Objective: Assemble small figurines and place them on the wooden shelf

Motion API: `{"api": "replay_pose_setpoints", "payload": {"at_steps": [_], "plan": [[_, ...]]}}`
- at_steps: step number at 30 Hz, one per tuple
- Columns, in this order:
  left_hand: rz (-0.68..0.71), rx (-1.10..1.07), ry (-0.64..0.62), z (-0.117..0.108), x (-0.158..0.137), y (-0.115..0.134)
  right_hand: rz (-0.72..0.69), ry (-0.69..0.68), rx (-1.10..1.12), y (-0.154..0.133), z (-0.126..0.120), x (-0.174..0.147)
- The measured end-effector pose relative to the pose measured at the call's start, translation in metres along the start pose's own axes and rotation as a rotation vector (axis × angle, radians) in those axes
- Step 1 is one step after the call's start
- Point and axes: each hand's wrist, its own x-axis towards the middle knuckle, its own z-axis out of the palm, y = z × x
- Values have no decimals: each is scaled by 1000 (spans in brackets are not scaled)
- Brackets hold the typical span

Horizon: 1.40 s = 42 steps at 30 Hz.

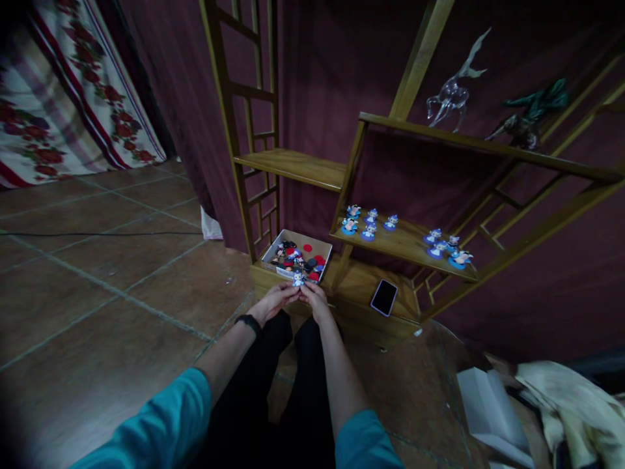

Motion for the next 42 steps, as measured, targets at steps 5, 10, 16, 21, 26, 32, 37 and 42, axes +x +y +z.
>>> {"api": "replay_pose_setpoints", "payload": {"at_steps": [5,10,16,21,26,32,37,42], "plan": [[20,-1,87,3,-2,1,27,-3,24,1,0,1],[3,-12,75,4,-2,2,25,-7,23,3,-2,3],[-17,-19,40,2,-1,2,15,18,35,1,-2,3],[-46,-27,19,2,-1,4,0,19,38,1,-3,4],[-75,-17,-2,1,0,4,-15,58,32,5,-4,7],[-120,2,42,-1,4,2,-25,95,-9,9,-4,10],[-152,-3,38,-3,7,2,-25,86,-14,10,-5,11],[-168,-19,32,-5,8,2,-22,86,-18,10,-5,11]]}}
